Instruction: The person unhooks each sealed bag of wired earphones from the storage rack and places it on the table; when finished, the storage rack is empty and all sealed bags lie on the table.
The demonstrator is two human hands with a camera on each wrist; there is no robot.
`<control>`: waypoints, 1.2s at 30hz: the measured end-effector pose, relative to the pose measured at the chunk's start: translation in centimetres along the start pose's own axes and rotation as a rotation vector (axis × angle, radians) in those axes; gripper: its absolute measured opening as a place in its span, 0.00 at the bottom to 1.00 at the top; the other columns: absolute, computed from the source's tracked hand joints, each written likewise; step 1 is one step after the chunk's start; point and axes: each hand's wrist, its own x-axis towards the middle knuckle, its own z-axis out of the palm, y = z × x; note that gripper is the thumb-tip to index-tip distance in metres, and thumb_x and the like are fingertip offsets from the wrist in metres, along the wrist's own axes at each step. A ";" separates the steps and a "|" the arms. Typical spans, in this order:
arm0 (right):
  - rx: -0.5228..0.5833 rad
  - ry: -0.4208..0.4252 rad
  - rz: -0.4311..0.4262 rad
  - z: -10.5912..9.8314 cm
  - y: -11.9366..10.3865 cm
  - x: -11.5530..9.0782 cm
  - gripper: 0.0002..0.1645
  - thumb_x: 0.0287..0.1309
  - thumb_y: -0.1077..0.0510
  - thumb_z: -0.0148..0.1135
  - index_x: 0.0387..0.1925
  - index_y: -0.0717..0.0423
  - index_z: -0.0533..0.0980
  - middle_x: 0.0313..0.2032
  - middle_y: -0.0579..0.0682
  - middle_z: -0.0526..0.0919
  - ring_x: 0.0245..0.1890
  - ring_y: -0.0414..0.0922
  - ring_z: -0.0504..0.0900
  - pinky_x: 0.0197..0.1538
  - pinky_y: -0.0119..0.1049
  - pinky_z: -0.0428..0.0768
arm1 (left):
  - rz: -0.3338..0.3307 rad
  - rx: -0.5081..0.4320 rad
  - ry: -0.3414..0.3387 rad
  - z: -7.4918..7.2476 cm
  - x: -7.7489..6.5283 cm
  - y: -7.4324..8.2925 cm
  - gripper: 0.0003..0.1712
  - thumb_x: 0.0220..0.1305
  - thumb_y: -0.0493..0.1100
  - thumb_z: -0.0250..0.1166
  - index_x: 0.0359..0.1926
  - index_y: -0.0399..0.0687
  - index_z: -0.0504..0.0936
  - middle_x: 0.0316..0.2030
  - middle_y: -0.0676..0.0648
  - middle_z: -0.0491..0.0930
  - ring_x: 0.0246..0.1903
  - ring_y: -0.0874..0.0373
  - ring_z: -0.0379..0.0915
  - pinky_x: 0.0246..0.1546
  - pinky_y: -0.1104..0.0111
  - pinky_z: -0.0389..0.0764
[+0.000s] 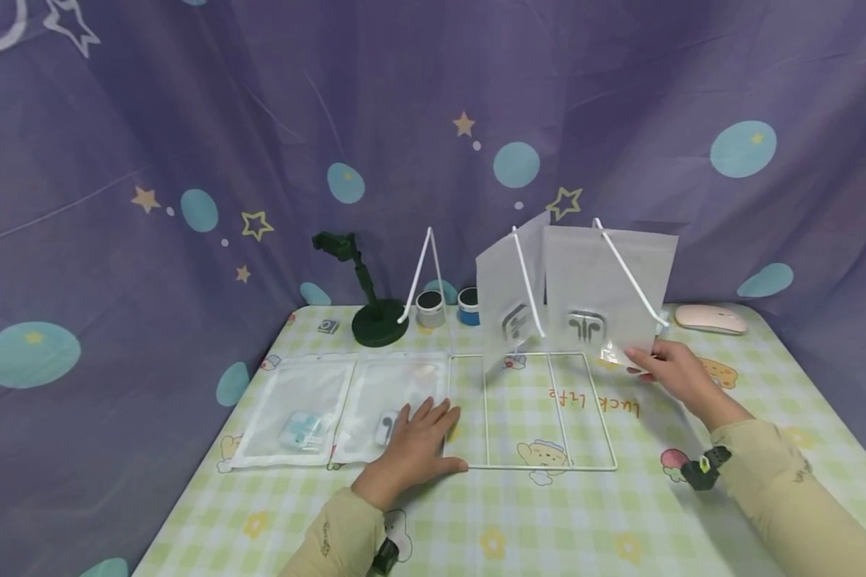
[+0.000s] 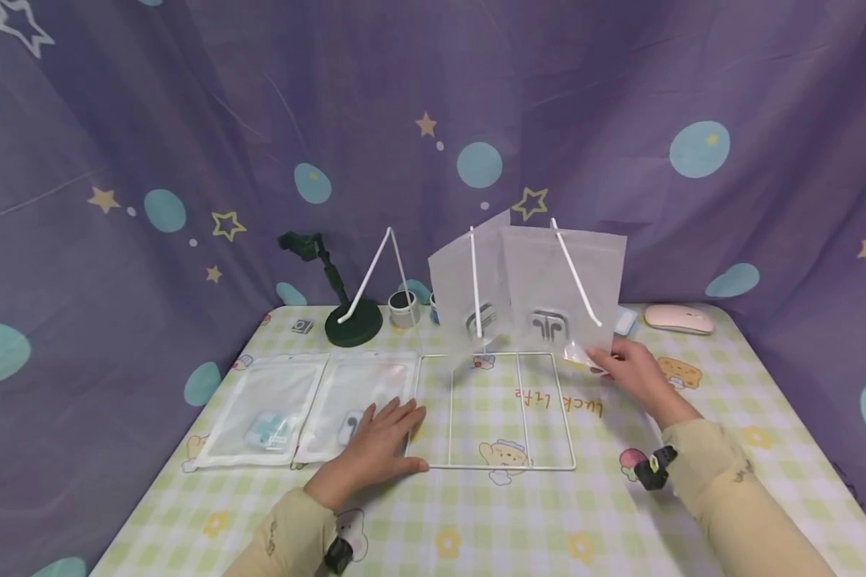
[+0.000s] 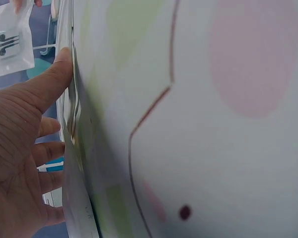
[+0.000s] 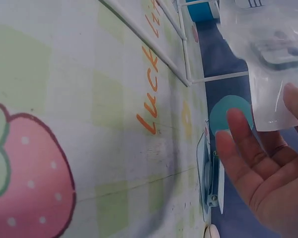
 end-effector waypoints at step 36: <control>0.388 -0.066 -0.198 -0.9 1.0 -6.3 0.13 0.73 0.64 0.48 0.51 0.59 0.76 0.47 0.43 0.76 0.45 0.36 0.82 0.44 0.39 0.83 | -0.010 -0.004 -0.015 -0.3 -0.1 0.1 0.52 0.54 0.71 0.65 0.72 0.49 0.64 0.72 0.44 0.60 0.71 0.41 0.51 0.65 0.38 0.50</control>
